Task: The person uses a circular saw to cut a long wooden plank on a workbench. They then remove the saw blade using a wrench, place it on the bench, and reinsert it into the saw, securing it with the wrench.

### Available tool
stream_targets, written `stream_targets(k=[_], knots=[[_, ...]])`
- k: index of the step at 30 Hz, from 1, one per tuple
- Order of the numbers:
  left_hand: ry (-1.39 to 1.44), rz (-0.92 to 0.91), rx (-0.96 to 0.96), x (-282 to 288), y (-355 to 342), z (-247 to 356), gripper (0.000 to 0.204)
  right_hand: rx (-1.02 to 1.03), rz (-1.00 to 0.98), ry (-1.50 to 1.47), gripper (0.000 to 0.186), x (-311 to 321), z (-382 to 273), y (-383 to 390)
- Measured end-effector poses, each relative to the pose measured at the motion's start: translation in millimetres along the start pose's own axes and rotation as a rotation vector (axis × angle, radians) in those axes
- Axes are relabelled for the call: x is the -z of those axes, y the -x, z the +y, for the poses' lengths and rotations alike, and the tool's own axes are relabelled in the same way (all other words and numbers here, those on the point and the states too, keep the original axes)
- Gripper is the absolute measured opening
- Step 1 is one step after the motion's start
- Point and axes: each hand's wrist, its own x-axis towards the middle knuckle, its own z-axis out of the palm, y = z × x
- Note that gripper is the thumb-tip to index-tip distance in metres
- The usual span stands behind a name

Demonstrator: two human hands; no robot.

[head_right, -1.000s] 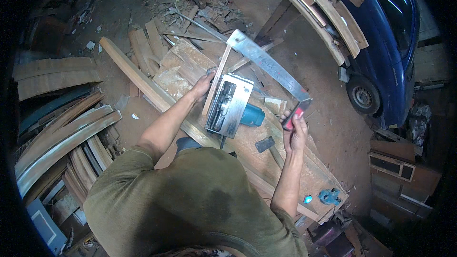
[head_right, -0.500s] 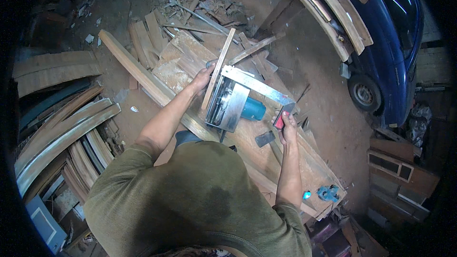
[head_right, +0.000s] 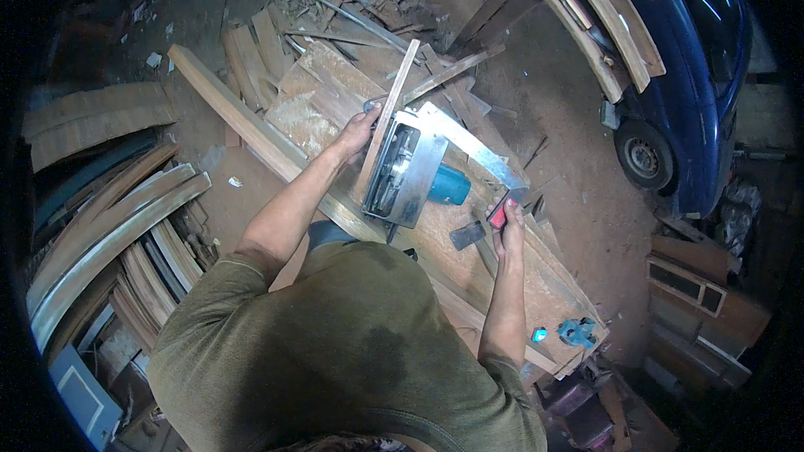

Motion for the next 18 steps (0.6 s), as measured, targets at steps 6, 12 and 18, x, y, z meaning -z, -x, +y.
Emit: stream_targets(k=[6, 12, 18], knots=[[-0.015, 0.022, -0.013, -13, 4, 3, 0.046, 0.177, 0.139, -0.070, 0.024, -15, -8, -10], [-0.056, 0.030, -0.028, -20, 10, 7, 0.047, 0.469, 0.224, 0.502, 0.041, -86, -23, -60], [-0.034, -0.003, -0.024, -14, 5, 2, 0.044, 0.293, -0.075, 1.162, 0.060, -189, -46, -108]])
